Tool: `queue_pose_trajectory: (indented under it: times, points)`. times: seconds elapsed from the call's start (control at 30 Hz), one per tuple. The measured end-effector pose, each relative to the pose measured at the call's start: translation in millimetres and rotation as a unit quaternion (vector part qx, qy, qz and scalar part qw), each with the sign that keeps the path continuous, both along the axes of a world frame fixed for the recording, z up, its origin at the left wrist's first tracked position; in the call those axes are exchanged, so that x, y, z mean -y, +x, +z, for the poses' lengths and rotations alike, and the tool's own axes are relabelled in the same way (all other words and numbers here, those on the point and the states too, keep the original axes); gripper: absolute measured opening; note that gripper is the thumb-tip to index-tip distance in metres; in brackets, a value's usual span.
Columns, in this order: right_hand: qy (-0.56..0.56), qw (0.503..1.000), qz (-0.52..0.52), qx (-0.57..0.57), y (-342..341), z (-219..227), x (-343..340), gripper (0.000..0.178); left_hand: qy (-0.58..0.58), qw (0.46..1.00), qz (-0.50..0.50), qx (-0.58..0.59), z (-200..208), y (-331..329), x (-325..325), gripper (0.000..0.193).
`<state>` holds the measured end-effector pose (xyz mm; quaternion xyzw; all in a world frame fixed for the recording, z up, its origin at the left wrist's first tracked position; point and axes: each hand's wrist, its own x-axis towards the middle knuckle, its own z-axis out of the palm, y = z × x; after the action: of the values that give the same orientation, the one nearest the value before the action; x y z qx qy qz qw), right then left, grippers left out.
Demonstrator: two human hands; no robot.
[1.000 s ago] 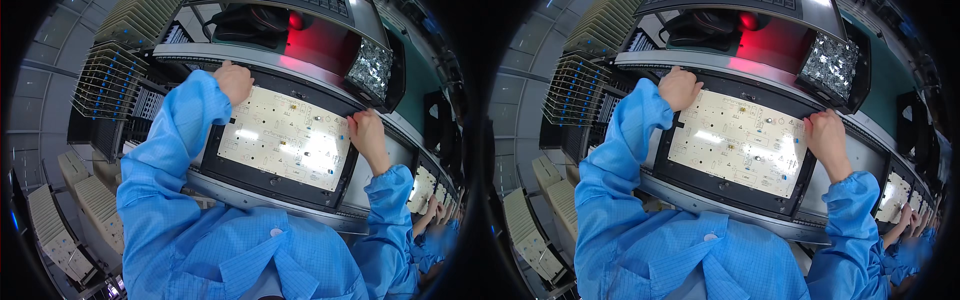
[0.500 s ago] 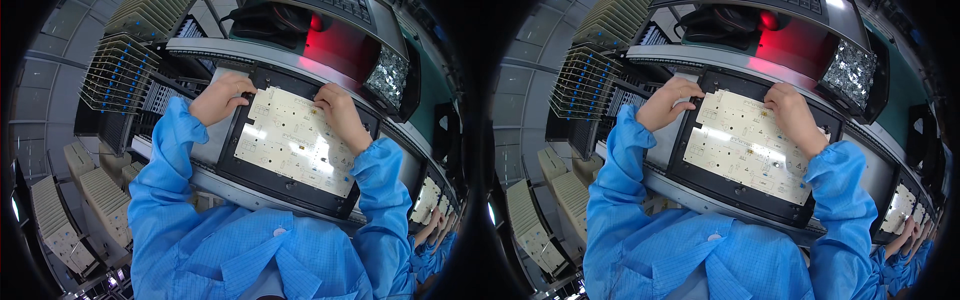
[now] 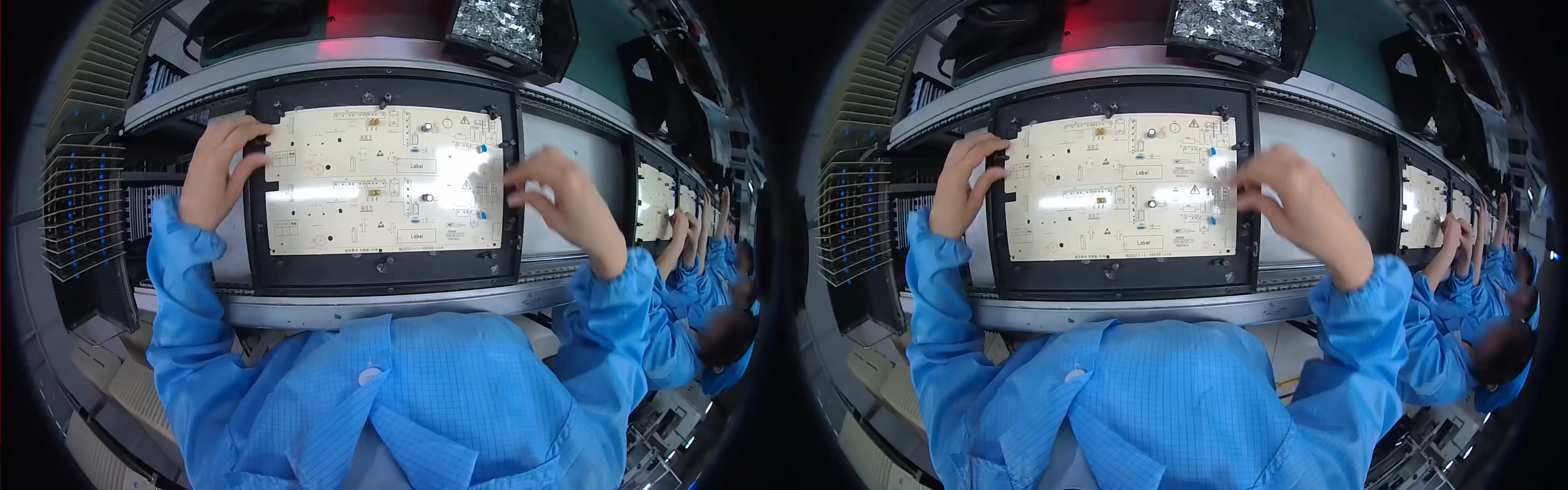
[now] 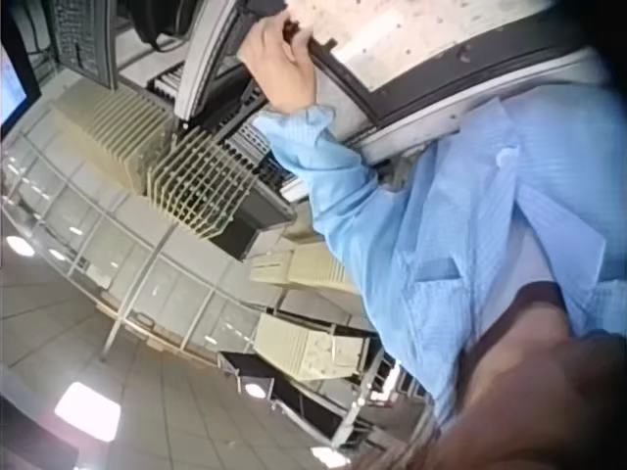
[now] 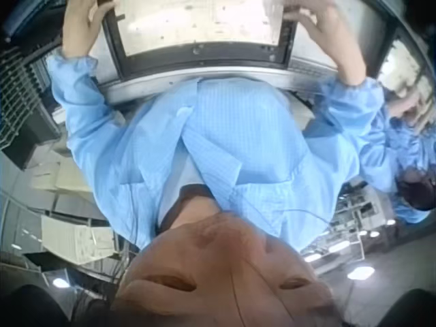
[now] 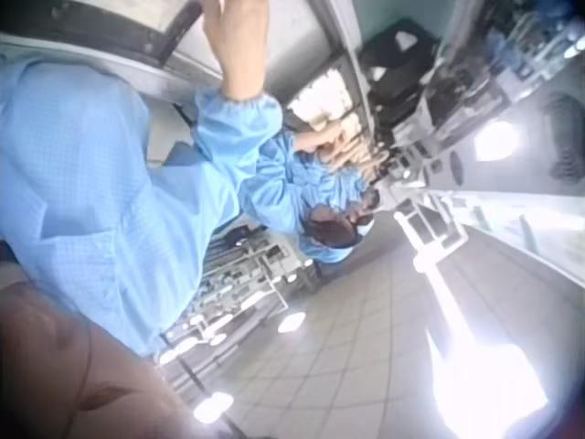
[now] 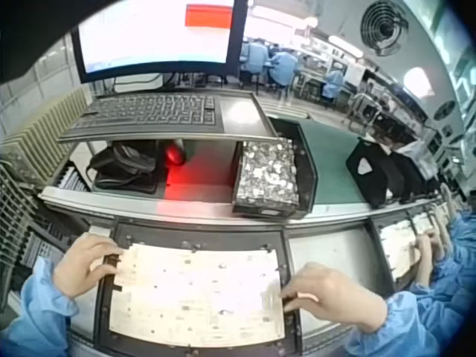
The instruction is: Assembling electronic components onto printed circuit boards at a manual assembly station.
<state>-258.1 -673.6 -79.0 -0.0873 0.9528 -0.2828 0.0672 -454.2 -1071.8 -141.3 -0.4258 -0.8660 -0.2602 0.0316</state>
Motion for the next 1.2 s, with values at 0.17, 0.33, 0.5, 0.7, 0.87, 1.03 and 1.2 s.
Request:
queue_pose_trajectory:
  times: [0.17, 0.33, 0.5, 0.7, 0.87, 1.03, 1.2]
  points:
    - [-0.033, 0.992, -0.114, -0.038, 56, -24, 14, 0.036, -0.062, 0.994, -0.046, 0.074, 20, 41, 39, 0.041]
    - [0.014, 0.952, -0.257, -0.167, 89, -56, 31, 0.021, -0.037, 0.992, -0.061, 0.103, 9, 71, 43, 0.041]
    - [-0.096, 0.953, -0.247, -0.147, 89, -64, 37, 0.013, 0.001, 0.994, -0.044, 0.097, 3, 77, 44, 0.032]
    - [-0.047, 0.966, -0.215, -0.138, 83, -36, 49, 0.034, -0.019, 0.995, -0.085, -0.039, -2, 74, 38, 0.018]
    - [-0.025, 0.988, -0.135, -0.069, 94, -30, 56, 0.030, -0.018, 0.999, -0.007, -0.041, -6, 83, 27, 0.019]
    - [0.127, 0.961, -0.179, -0.166, 101, -58, 77, 0.013, -0.020, 0.996, -0.035, 0.073, 11, 91, 23, 0.035]
    - [0.108, 0.929, -0.354, -0.009, 89, -45, 99, 0.015, -0.026, 0.990, -0.074, 0.114, 6, 103, 43, 0.031]
